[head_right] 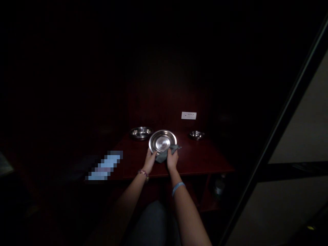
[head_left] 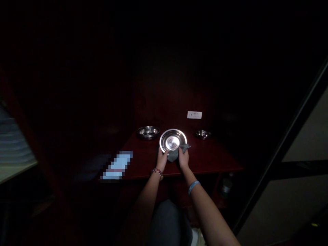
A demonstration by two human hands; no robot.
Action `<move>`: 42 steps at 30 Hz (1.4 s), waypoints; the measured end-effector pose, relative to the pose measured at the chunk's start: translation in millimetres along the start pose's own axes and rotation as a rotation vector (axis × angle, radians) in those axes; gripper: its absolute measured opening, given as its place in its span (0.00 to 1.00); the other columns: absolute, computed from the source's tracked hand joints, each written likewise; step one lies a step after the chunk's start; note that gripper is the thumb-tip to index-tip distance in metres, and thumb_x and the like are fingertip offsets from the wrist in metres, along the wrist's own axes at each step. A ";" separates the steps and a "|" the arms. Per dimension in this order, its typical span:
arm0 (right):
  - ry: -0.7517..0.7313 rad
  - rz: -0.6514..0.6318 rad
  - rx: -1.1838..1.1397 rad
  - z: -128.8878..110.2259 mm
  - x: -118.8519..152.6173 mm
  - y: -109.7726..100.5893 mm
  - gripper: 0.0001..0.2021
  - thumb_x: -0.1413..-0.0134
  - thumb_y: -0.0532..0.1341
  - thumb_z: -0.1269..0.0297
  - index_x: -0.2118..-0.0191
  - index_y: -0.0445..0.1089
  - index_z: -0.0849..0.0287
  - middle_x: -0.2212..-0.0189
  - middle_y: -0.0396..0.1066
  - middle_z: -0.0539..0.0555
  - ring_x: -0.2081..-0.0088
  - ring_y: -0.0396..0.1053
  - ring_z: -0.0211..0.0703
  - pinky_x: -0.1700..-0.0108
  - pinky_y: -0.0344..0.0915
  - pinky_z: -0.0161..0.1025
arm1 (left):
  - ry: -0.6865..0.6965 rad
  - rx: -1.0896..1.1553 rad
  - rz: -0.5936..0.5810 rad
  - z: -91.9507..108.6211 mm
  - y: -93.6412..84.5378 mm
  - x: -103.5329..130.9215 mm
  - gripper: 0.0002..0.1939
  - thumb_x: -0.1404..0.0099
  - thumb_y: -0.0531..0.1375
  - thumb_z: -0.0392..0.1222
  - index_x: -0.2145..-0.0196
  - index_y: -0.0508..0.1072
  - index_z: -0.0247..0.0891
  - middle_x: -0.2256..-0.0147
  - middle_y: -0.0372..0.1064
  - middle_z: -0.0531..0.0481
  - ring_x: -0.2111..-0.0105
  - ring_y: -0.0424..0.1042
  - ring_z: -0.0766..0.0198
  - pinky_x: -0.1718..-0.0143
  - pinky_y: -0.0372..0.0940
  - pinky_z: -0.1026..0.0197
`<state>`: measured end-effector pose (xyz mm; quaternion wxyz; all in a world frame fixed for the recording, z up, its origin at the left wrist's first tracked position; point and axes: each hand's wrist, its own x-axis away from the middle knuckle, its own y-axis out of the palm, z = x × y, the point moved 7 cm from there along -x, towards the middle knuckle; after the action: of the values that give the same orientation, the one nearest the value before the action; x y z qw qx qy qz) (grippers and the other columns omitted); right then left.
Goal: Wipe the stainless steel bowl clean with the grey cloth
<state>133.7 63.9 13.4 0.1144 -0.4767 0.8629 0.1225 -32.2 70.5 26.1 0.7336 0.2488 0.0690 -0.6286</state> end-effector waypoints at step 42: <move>0.014 -0.001 0.020 -2.0 1.6 -1.0 0.17 0.46 0.59 0.58 0.54 0.72 0.61 0.58 0.78 0.58 0.56 0.75 0.49 0.53 0.68 0.39 | -0.048 0.023 0.040 -1.8 -3.3 -0.1 0.25 0.42 0.60 0.38 0.46 0.67 0.36 0.46 0.69 0.41 0.47 0.68 0.55 0.42 0.58 0.54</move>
<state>133.6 61.5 14.7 0.1133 -0.4768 0.8647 0.1103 -35.0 71.1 23.6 0.7446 0.2434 0.0391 -0.6203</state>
